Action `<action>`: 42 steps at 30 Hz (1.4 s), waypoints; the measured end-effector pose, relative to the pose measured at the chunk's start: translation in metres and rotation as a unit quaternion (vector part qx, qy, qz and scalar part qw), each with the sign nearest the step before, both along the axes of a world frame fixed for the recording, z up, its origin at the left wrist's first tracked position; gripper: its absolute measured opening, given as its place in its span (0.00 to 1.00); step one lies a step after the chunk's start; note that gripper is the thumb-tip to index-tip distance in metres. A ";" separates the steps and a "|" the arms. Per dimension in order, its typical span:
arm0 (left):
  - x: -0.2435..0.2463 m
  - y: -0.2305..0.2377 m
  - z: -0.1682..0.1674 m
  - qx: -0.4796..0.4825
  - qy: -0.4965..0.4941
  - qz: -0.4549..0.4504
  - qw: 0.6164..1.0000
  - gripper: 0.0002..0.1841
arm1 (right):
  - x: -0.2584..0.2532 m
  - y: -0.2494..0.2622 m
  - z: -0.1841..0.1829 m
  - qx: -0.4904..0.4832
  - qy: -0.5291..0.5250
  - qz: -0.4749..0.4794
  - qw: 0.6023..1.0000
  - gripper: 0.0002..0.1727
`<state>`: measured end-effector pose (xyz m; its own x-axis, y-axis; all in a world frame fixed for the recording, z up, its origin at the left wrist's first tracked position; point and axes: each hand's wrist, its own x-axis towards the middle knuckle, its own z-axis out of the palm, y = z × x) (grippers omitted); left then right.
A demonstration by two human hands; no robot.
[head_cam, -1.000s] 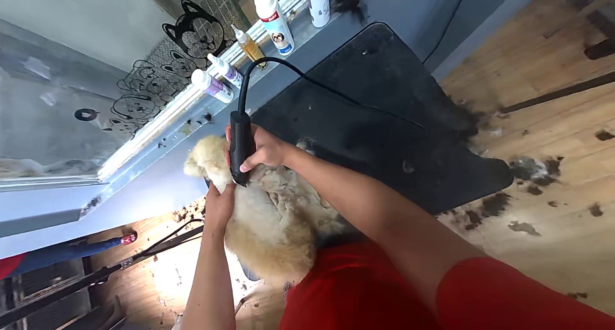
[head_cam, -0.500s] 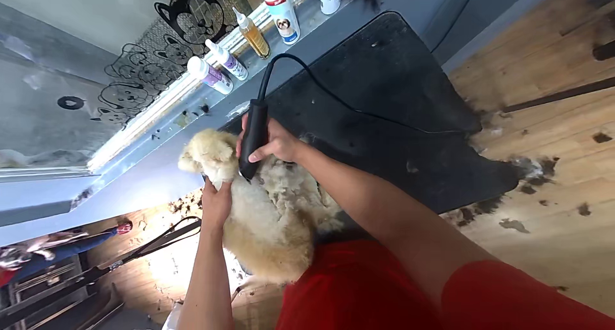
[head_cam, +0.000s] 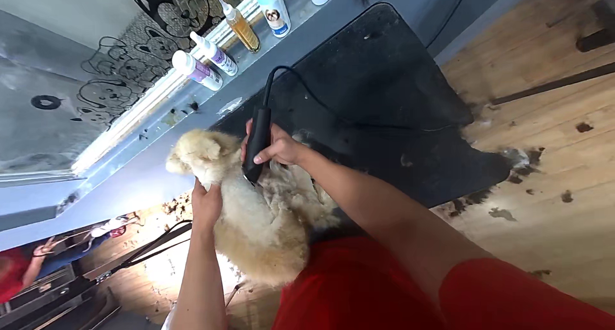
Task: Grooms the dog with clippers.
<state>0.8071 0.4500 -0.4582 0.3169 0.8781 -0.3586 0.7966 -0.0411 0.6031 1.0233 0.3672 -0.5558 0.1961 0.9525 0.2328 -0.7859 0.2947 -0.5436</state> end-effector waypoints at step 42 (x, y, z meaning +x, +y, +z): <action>-0.007 0.009 -0.007 -0.018 -0.027 0.030 0.999 0.20 | 0.000 0.015 -0.021 -0.046 -0.214 0.027 0.975 0.36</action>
